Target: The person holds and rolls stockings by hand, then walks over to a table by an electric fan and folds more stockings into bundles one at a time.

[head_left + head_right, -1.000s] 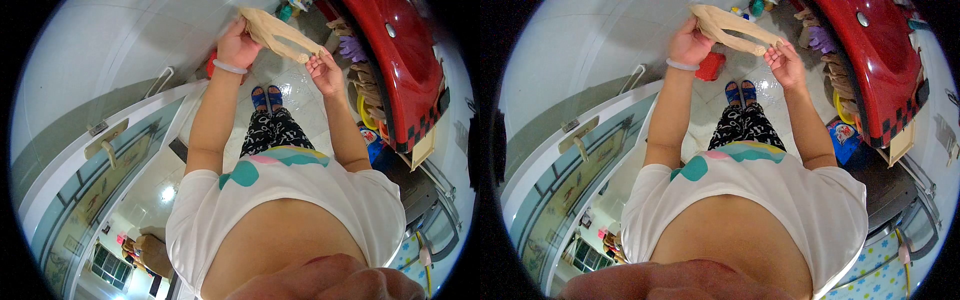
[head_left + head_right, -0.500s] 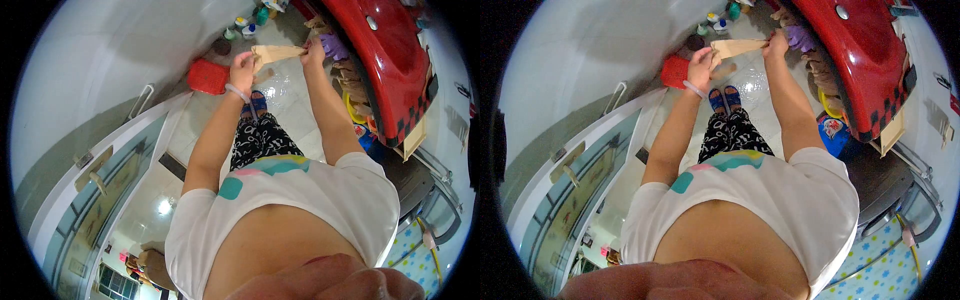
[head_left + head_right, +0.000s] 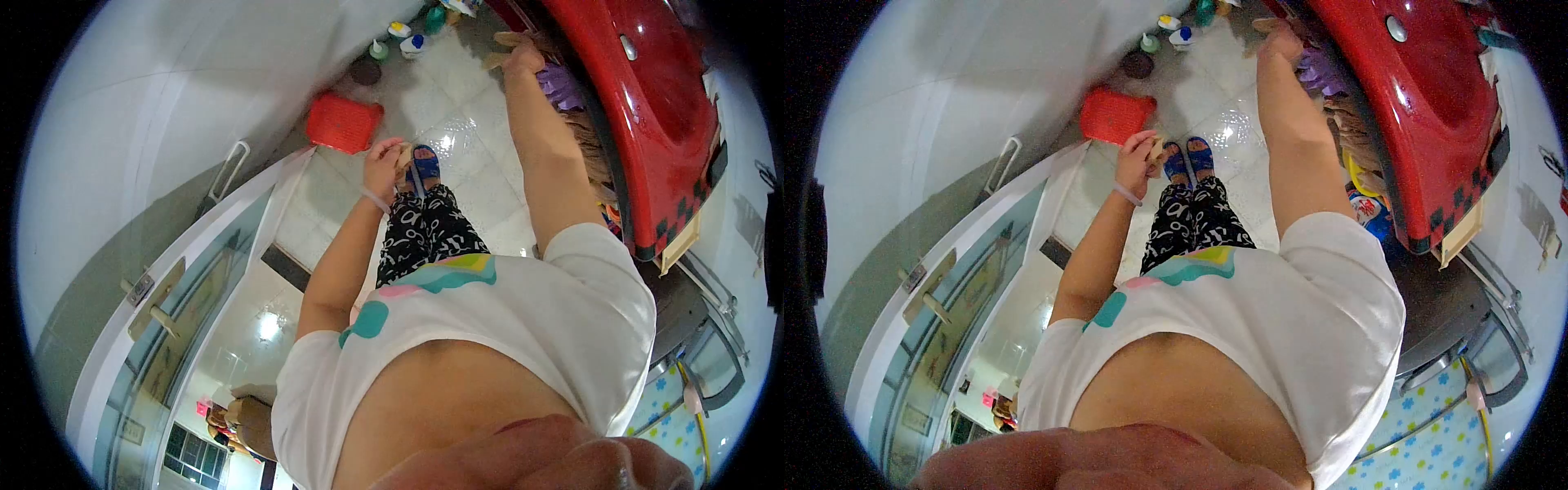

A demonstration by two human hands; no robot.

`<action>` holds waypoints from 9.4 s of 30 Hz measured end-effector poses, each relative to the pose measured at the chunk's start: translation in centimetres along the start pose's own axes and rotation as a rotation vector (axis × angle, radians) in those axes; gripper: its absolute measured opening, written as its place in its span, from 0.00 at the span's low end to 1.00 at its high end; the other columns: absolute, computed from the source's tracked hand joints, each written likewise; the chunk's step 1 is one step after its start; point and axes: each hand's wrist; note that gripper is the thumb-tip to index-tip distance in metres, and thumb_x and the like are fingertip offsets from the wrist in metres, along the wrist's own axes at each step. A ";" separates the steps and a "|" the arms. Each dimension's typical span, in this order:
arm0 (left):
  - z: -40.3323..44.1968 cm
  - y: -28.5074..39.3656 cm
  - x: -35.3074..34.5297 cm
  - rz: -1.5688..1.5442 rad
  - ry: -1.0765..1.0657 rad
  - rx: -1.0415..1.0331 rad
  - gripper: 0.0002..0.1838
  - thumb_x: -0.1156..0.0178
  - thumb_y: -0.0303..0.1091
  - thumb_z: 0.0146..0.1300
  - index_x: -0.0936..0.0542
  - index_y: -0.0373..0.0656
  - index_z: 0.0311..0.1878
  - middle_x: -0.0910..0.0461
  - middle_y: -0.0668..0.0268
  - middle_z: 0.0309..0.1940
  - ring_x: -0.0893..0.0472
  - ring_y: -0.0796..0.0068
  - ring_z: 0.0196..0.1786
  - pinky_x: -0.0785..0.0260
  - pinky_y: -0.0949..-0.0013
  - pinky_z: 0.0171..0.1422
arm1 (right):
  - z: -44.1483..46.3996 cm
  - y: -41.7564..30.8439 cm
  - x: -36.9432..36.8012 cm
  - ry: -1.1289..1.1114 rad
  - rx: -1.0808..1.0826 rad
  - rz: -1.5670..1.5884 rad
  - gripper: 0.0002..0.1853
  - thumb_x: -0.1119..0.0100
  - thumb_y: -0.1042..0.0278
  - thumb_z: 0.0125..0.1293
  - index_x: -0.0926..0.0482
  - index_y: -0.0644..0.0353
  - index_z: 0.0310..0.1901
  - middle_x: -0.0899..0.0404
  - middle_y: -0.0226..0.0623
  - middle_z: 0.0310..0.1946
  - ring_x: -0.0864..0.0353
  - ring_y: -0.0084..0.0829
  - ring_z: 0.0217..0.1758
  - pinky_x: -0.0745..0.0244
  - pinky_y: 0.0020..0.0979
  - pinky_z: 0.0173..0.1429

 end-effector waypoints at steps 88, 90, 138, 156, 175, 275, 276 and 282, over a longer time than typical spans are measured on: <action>-17.4 23.8 -10.2 -0.143 -0.469 -0.516 0.12 0.44 0.36 0.59 0.24 0.36 0.41 0.23 0.67 0.36 0.26 0.82 0.36 0.33 0.77 0.40 | -32.8 -30.5 12.0 -1.281 0.640 -0.909 0.11 0.44 0.67 0.50 0.30 0.62 0.34 0.26 0.51 0.23 0.24 0.47 0.32 0.29 0.41 0.34; -18.0 24.7 -10.2 -0.190 -0.512 -0.462 0.12 0.44 0.36 0.59 0.24 0.36 0.40 0.23 0.67 0.36 0.26 0.81 0.37 0.33 0.77 0.39 | -32.7 -29.9 12.0 -1.139 0.887 -0.957 0.10 0.44 0.67 0.51 0.30 0.61 0.34 0.25 0.50 0.24 0.24 0.48 0.31 0.29 0.41 0.34; -10.5 26.4 -8.1 -0.092 -0.356 -0.432 0.14 0.38 0.31 0.53 0.30 0.36 0.39 0.25 0.62 0.37 0.24 0.69 0.37 0.28 0.65 0.45 | -28.6 -24.7 12.3 -1.139 -0.131 -0.151 0.07 0.46 0.69 0.58 0.25 0.58 0.38 0.28 0.21 0.21 0.38 0.10 0.17 0.47 0.15 0.17; -12.3 25.2 -11.9 1.397 0.219 -1.480 0.13 0.40 0.24 0.49 0.29 0.38 0.39 0.26 0.61 0.33 0.24 0.73 0.34 0.30 0.67 0.38 | -29.5 -25.4 10.3 -1.101 -0.198 -0.067 0.10 0.37 0.67 0.52 0.25 0.55 0.36 0.25 0.24 0.23 0.31 0.13 0.17 0.42 0.15 0.17; -10.2 26.3 -8.1 0.475 -0.203 -0.678 0.19 0.36 0.35 0.50 0.29 0.38 0.42 0.24 0.65 0.33 0.25 0.69 0.32 0.31 0.64 0.37 | -27.7 -24.1 11.0 -1.127 -0.286 -0.128 0.13 0.39 0.64 0.53 0.26 0.61 0.38 0.24 0.30 0.29 0.26 0.20 0.26 0.31 0.22 0.28; -15.7 20.8 -8.6 0.460 -0.395 -0.860 0.20 0.39 0.35 0.54 0.30 0.37 0.48 0.25 0.63 0.39 0.26 0.79 0.40 0.31 0.74 0.43 | -30.1 -24.1 8.3 -1.159 -0.457 -0.157 0.06 0.41 0.65 0.56 0.26 0.55 0.31 0.33 0.21 0.18 0.43 0.13 0.14 0.51 0.17 0.17; -15.2 20.1 -9.0 0.476 -0.384 -0.962 0.20 0.39 0.36 0.54 0.30 0.37 0.48 0.24 0.63 0.38 0.25 0.79 0.39 0.31 0.74 0.42 | -30.5 -24.2 8.3 -1.194 -0.509 -0.139 0.06 0.42 0.64 0.56 0.26 0.55 0.31 0.34 0.21 0.17 0.43 0.13 0.14 0.51 0.17 0.17; -10.6 18.5 -5.7 -0.328 -0.469 -0.250 0.16 0.44 0.27 0.56 0.34 0.42 0.47 0.30 0.58 0.41 0.27 0.66 0.44 0.31 0.68 0.42 | -30.5 -23.0 8.4 -1.200 -0.349 -0.313 0.11 0.50 0.61 0.63 0.25 0.59 0.37 0.28 0.24 0.20 0.44 0.12 0.14 0.50 0.15 0.17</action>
Point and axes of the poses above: each hand's wrist, its own z-axis towards the middle knuckle, its own x-axis out of the back of the hand, y = z × x
